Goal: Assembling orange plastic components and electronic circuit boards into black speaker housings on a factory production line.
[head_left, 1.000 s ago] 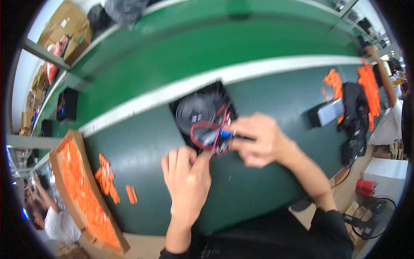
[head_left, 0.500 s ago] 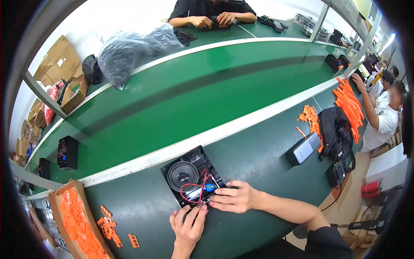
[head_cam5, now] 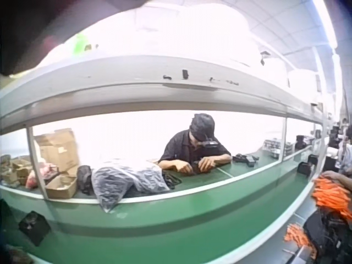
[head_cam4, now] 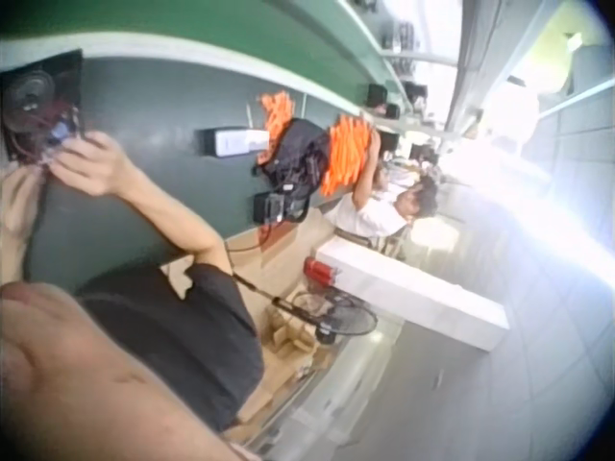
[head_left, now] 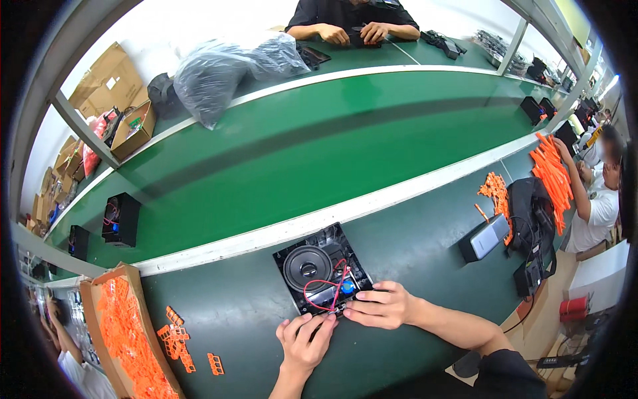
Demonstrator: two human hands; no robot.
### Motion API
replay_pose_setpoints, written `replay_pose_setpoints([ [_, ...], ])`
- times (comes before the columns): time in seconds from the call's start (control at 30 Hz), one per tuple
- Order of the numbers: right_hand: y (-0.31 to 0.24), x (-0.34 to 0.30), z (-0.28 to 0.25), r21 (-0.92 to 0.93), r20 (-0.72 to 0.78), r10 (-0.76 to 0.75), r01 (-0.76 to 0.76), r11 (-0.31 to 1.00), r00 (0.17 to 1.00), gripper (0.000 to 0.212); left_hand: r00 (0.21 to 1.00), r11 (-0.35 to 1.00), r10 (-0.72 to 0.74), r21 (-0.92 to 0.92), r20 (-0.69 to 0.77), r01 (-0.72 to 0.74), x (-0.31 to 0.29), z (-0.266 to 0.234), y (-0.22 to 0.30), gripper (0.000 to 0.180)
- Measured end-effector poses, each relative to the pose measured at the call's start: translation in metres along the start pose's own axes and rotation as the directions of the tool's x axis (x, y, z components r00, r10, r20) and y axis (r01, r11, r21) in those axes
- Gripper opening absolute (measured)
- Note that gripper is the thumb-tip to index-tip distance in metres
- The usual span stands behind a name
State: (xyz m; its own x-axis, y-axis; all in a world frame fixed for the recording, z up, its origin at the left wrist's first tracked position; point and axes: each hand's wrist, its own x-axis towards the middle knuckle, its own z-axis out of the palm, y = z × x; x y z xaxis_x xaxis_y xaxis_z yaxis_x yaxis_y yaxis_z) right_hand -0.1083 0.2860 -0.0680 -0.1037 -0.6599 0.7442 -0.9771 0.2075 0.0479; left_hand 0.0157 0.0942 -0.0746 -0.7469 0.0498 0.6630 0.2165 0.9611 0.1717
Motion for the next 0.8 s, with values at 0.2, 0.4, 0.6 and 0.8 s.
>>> replay_pose_setpoints([
  [0.2, -0.001, 0.001, 0.001, -0.012, 0.019, 0.003, -0.003, 1.000, 1.000, 0.019, 1.000, 1.000, -0.016, 0.013, 0.017, 0.016, 0.000, 0.000, 0.001, 0.020],
  [0.4, -0.004, -0.003, 0.009, -0.061, -0.110, 0.132, -0.139, 0.988, 0.985, 0.028, 0.994, 0.998, -0.059, 0.022, -0.093, 0.062, -0.002, 0.001, 0.001, 0.023],
  [0.6, 0.004, 0.001, 0.007, 0.054, -0.044, 0.163, -0.160, 0.986, 0.986, 0.032, 0.994, 0.992, -0.109, -0.060, -0.023, 0.107, 0.005, 0.000, -0.004, 0.030],
  [0.8, 0.004, 0.008, 0.005, 0.119, -0.053, 0.185, -0.178, 0.977, 0.981, 0.034, 0.994, 0.996, -0.071, -0.052, -0.081, 0.067, 0.008, -0.001, -0.004, 0.030],
])
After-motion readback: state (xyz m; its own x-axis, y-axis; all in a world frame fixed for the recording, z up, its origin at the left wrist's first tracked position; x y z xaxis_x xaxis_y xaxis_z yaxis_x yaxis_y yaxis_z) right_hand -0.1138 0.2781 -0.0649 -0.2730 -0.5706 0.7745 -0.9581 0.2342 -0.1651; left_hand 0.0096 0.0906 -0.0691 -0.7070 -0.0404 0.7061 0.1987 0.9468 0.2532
